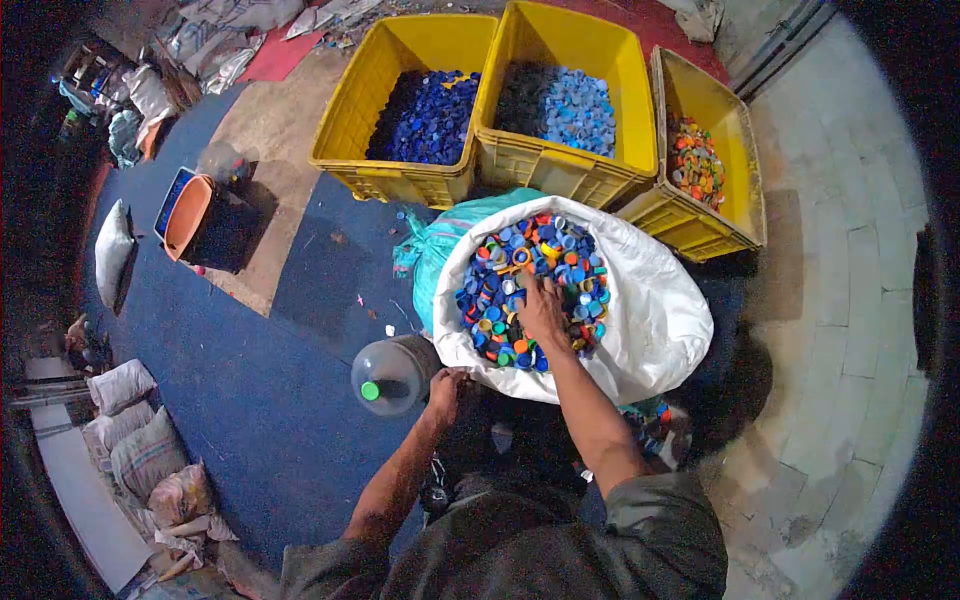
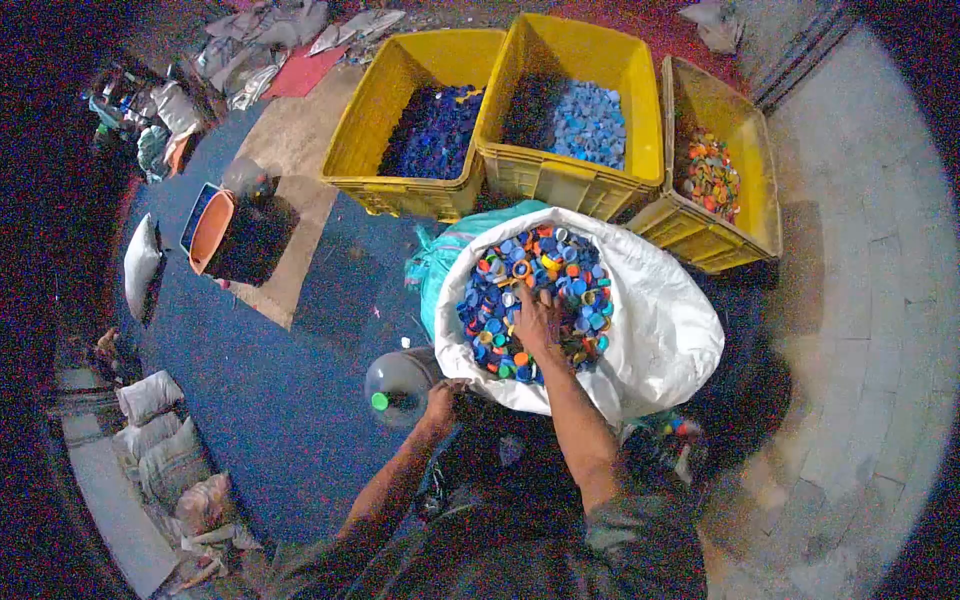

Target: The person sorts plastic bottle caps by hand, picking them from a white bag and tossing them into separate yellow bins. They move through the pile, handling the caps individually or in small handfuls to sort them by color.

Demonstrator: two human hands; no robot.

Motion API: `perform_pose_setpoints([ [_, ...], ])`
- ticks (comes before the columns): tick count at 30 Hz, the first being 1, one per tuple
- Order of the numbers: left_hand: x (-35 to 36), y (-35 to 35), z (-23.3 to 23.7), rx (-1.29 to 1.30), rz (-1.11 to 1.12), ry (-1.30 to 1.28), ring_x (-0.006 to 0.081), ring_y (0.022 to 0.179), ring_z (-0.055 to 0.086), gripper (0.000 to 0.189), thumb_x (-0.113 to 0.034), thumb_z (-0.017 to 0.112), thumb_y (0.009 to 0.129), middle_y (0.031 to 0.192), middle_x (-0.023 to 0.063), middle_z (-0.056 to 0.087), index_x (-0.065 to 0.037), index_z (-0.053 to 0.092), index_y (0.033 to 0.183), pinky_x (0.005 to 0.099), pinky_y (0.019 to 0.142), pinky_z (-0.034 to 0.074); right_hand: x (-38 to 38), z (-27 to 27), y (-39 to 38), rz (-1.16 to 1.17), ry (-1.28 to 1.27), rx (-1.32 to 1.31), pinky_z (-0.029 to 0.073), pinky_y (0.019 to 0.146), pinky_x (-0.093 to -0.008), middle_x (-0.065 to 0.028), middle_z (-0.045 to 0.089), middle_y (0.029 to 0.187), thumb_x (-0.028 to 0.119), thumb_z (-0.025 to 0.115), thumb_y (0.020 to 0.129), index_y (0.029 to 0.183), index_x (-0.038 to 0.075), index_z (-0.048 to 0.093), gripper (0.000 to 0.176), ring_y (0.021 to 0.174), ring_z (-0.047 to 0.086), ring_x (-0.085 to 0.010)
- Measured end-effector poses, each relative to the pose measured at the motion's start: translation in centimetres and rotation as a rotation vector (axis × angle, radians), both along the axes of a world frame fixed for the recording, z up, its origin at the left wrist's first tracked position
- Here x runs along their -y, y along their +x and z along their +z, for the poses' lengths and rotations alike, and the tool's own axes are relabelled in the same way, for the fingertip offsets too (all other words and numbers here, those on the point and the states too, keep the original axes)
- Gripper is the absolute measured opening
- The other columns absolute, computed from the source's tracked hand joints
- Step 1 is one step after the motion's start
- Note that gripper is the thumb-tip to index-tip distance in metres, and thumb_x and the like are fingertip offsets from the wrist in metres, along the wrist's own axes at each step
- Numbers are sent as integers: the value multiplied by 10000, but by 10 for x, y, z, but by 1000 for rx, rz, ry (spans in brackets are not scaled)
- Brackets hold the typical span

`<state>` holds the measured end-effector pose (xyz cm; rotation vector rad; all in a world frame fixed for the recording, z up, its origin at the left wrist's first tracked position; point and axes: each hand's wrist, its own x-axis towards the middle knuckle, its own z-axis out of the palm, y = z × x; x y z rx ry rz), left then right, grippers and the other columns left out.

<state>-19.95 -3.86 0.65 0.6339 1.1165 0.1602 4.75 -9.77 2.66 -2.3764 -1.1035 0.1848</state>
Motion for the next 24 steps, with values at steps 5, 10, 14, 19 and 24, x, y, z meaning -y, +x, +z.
perform_pose_setpoints([
  [5,-23,-15,-14,6,1,-35,137,685,539,99,-81,540,837,789,45,568,-18,545,914,278,608,458,-17,-12,2,44,-160,60,343,857,-422,-11,614,1128,156,685,733,1336,84,357,690,1038,462,-265],
  [10,-36,-16,-12,-10,-11,-6,125,636,538,102,-109,545,849,770,30,564,-43,542,927,270,544,457,-20,-14,0,99,-125,98,321,864,-440,-6,607,1154,134,674,748,1356,70,330,702,1049,449,-264],
  [14,-40,-16,-9,11,-15,22,117,636,542,114,-122,545,852,772,19,565,-49,541,939,260,536,453,-24,-8,-1,111,-223,28,326,869,-456,-53,607,1148,112,669,742,1335,63,371,666,1074,457,-291],
  [19,-37,-11,4,-20,-2,7,109,617,537,107,-111,540,848,769,17,564,-50,541,936,249,513,438,-24,-20,0,125,-133,94,338,878,-484,-127,637,1014,146,704,698,1304,60,417,676,1109,462,-289],
  [24,-27,-13,-19,-15,-74,72,120,590,534,115,-95,535,838,766,27,567,-46,542,941,255,512,435,-22,-22,2,100,-109,127,340,885,-466,-119,636,1019,111,627,727,1275,59,454,576,1100,465,-291],
])
